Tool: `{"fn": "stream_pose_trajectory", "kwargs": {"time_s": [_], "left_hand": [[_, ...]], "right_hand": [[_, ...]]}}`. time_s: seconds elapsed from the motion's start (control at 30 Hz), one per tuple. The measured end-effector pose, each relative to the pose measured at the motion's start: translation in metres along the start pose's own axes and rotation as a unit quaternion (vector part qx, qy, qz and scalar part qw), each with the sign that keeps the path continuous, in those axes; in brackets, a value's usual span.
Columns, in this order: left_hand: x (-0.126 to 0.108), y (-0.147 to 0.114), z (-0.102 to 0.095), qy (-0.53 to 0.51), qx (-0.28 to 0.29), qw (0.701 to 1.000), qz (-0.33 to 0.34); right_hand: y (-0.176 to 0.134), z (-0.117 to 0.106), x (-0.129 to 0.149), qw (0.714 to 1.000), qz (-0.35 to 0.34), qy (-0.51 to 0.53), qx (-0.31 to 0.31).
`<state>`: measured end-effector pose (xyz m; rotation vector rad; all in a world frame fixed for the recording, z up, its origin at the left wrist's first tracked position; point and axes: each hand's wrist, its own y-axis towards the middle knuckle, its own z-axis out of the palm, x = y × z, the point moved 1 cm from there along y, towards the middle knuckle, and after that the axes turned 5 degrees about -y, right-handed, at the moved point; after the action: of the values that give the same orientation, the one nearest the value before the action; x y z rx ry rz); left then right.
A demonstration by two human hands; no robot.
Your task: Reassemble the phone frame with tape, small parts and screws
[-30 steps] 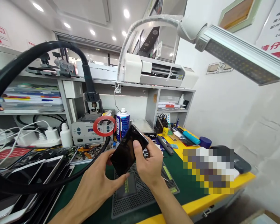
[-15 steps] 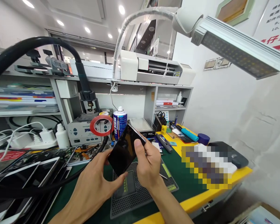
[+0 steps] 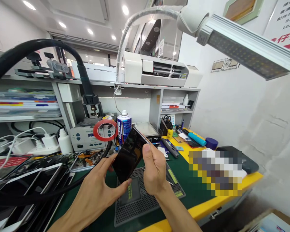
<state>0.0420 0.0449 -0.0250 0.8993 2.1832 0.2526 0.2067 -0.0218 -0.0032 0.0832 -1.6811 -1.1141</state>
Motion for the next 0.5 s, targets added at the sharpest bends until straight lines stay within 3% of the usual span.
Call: {"fn": "stream_pose_trajectory", "kwargs": {"time_s": [0.17,0.3,0.5], "left_hand": [[-0.005,0.004,-0.009,-0.041,0.043,0.998,-0.017],[-0.018,0.004,-0.018,-0.116,0.127,0.985,-0.030],[-0.029,0.005,-0.025,-0.191,0.160,0.967,-0.054]], "right_hand": [[0.004,0.001,0.008,0.999,0.004,0.016,0.040],[0.007,0.003,0.018,0.996,-0.016,0.019,0.081],[0.006,0.000,0.010,0.998,-0.010,0.009,0.065]]}}
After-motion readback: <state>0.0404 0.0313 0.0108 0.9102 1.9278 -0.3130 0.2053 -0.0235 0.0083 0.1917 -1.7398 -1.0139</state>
